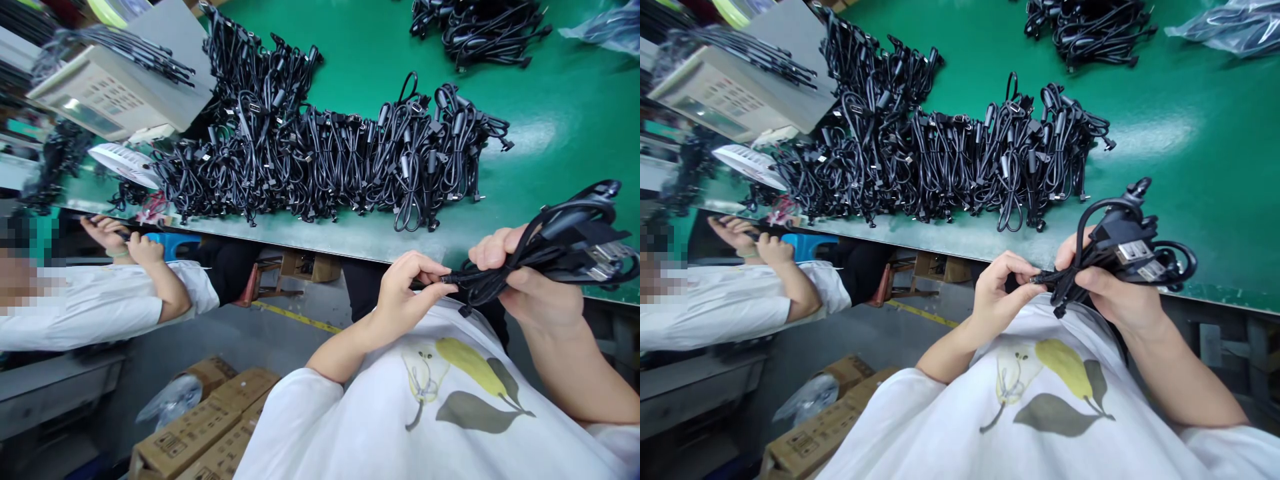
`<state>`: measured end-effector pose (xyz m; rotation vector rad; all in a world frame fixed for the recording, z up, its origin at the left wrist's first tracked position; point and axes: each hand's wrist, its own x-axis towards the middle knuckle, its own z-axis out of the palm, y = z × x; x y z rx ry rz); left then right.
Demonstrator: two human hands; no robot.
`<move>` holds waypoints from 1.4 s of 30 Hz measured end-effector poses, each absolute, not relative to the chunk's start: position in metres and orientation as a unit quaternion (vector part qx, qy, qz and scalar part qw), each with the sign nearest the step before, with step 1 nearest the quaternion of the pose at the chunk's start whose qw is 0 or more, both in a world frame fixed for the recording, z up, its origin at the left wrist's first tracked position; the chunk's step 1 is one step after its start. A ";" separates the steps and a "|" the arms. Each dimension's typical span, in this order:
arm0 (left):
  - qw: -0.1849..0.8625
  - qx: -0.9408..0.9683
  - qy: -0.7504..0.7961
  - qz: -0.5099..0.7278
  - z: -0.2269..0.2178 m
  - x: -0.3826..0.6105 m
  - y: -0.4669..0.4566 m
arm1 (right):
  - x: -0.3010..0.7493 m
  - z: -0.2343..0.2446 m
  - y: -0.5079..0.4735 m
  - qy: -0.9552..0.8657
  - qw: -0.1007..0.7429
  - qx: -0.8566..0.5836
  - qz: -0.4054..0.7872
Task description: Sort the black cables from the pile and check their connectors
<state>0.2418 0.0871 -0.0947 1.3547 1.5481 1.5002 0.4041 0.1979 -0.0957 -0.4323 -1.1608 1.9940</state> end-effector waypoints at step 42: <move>0.244 0.538 0.548 0.592 -0.070 0.221 0.106 | 0.395 -0.103 0.169 -0.370 0.186 -0.376 0.829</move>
